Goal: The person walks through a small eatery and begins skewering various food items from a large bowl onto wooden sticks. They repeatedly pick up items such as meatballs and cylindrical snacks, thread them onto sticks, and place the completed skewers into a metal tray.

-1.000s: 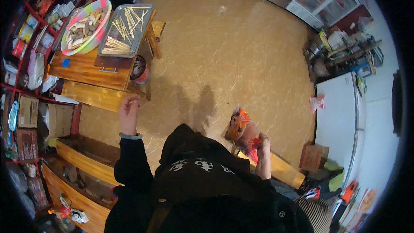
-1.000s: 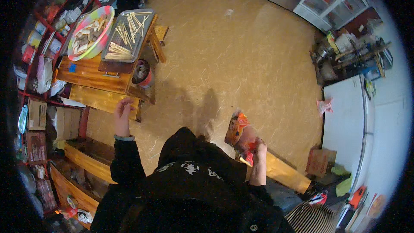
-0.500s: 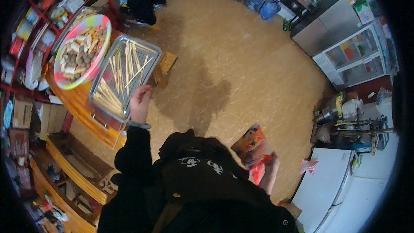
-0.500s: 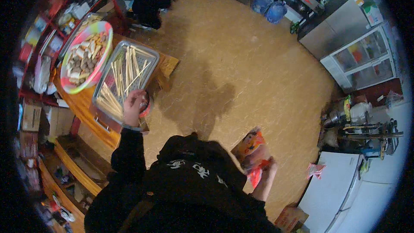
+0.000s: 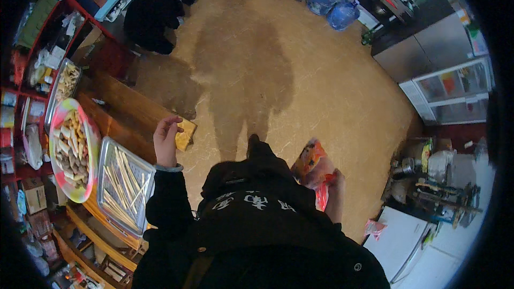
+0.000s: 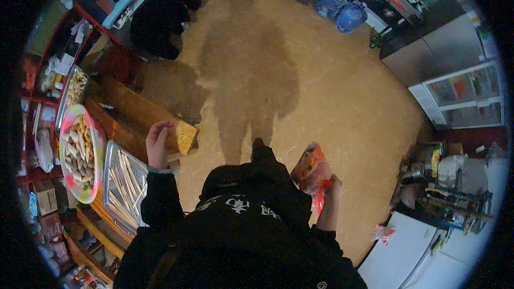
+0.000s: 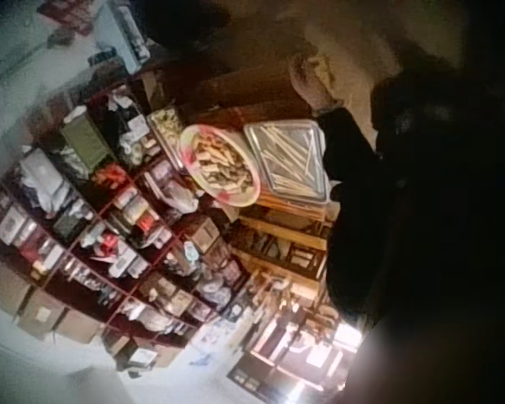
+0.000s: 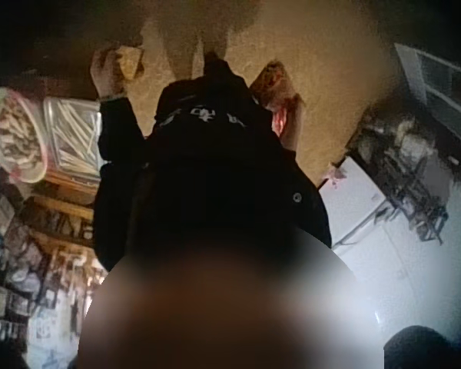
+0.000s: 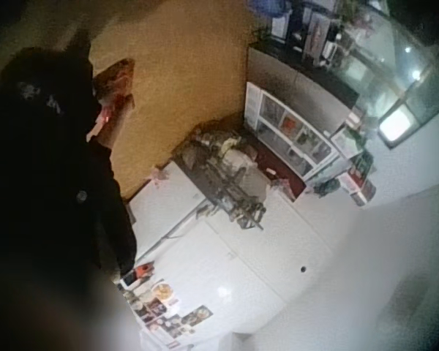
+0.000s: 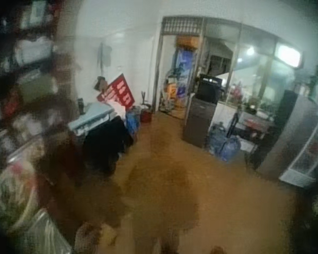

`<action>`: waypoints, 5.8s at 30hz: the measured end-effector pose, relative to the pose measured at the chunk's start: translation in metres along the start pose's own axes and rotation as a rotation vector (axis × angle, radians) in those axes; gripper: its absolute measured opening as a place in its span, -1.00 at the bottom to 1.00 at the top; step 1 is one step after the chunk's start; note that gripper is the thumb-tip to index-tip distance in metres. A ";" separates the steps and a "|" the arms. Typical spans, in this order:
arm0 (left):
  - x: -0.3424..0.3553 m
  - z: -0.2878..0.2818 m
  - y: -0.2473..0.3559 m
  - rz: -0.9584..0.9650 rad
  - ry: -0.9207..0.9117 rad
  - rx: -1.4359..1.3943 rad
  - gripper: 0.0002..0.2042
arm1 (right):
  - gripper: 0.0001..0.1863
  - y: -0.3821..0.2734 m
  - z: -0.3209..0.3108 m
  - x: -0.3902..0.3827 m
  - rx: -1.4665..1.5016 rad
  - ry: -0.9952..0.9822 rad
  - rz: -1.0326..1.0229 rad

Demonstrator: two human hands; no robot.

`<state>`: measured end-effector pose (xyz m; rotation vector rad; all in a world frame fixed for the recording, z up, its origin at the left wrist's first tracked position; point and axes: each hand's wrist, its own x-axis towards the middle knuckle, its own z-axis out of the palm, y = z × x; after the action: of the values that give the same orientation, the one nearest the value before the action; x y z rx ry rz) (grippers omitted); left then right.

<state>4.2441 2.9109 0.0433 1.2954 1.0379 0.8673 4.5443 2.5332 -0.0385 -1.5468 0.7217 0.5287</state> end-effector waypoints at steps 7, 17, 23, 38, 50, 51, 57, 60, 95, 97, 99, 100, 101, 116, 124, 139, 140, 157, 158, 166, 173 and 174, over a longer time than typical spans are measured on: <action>0.117 0.043 0.024 -0.016 0.189 -0.048 -0.85 | -0.86 -0.127 0.165 0.085 -0.068 -0.312 -0.090; 0.371 0.049 0.025 -0.076 0.468 0.118 -0.84 | -0.84 -0.267 0.443 0.250 -0.136 -0.338 -0.156; 0.562 0.123 0.072 0.110 0.324 -0.010 -0.82 | -0.81 -0.338 0.558 0.305 -0.172 -0.535 -0.253; 0.991 0.297 0.141 0.128 0.293 -0.012 -0.82 | -0.84 -0.512 1.001 0.432 -0.281 -0.441 -0.114; 1.285 0.292 0.141 -0.002 0.704 -0.076 -0.82 | -0.89 -0.677 1.350 0.471 -0.304 -0.533 -0.186; 1.319 0.298 0.147 0.076 0.685 -0.015 -0.82 | -0.90 -0.696 1.379 0.474 -0.327 -0.525 -0.231; 1.490 0.372 0.197 0.192 0.431 -0.078 -0.84 | -0.67 -0.769 1.505 0.502 -0.339 -0.593 -0.393; 1.540 0.408 0.200 0.263 0.427 -0.139 -0.83 | -0.68 -0.786 1.578 0.519 -0.402 -0.649 -0.382; 1.729 0.465 0.225 0.070 1.175 -0.055 -0.86 | -0.83 -0.908 2.046 0.554 -0.830 -1.044 -0.338; 1.766 0.462 0.227 0.088 1.105 -0.247 -0.86 | -0.84 -0.950 2.029 0.596 -0.707 -0.933 -0.295; 1.803 0.463 0.234 0.059 0.999 -0.055 -0.84 | -0.85 -0.981 2.017 0.629 -0.566 -0.902 -0.265; 1.823 0.467 0.238 0.073 0.960 -0.132 -0.83 | -0.85 -0.989 2.018 0.637 -0.549 -0.789 -0.270; 1.842 0.473 0.242 0.083 0.912 -0.128 -0.83 | -0.88 -0.992 2.023 0.641 -0.505 -0.781 -0.399; 2.172 0.715 0.272 -0.030 0.193 -0.118 -0.85 | -0.86 -1.092 2.069 0.715 -0.255 -0.643 -0.299; 2.308 0.871 0.295 -0.089 -0.371 0.020 -0.84 | -0.80 -1.159 2.088 0.767 -0.275 -0.351 -0.266; 2.463 1.291 0.197 -0.166 -1.202 0.130 -0.73 | -0.87 -1.359 2.116 0.776 0.092 -0.101 -0.448; 2.461 1.315 0.196 -0.254 -1.242 0.172 -0.72 | -0.87 -1.366 2.118 0.780 0.102 -0.048 -0.435; 2.461 1.523 0.113 -0.661 -1.712 0.432 -0.65 | -0.74 -1.360 2.098 0.883 -0.035 0.144 -0.682; 2.450 1.528 0.111 -0.683 -1.633 0.496 -0.67 | -0.74 -1.349 2.099 0.880 0.026 0.153 -0.609; 2.359 1.538 0.095 -0.789 -2.245 0.744 -0.89 | -0.75 -1.260 2.113 0.803 0.270 0.692 -0.497; 2.221 1.442 0.061 -0.689 -2.495 1.289 -0.85 | -0.81 -1.128 2.143 0.715 0.752 1.011 -0.251; 2.195 1.424 0.051 -0.692 -2.504 1.425 -0.85 | -0.79 -1.109 2.147 0.706 0.838 1.137 -0.349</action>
<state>6.3023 4.5122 -0.1822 1.4819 -0.4108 -2.1454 6.0058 4.5826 0.0078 -1.0060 1.2553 -0.9252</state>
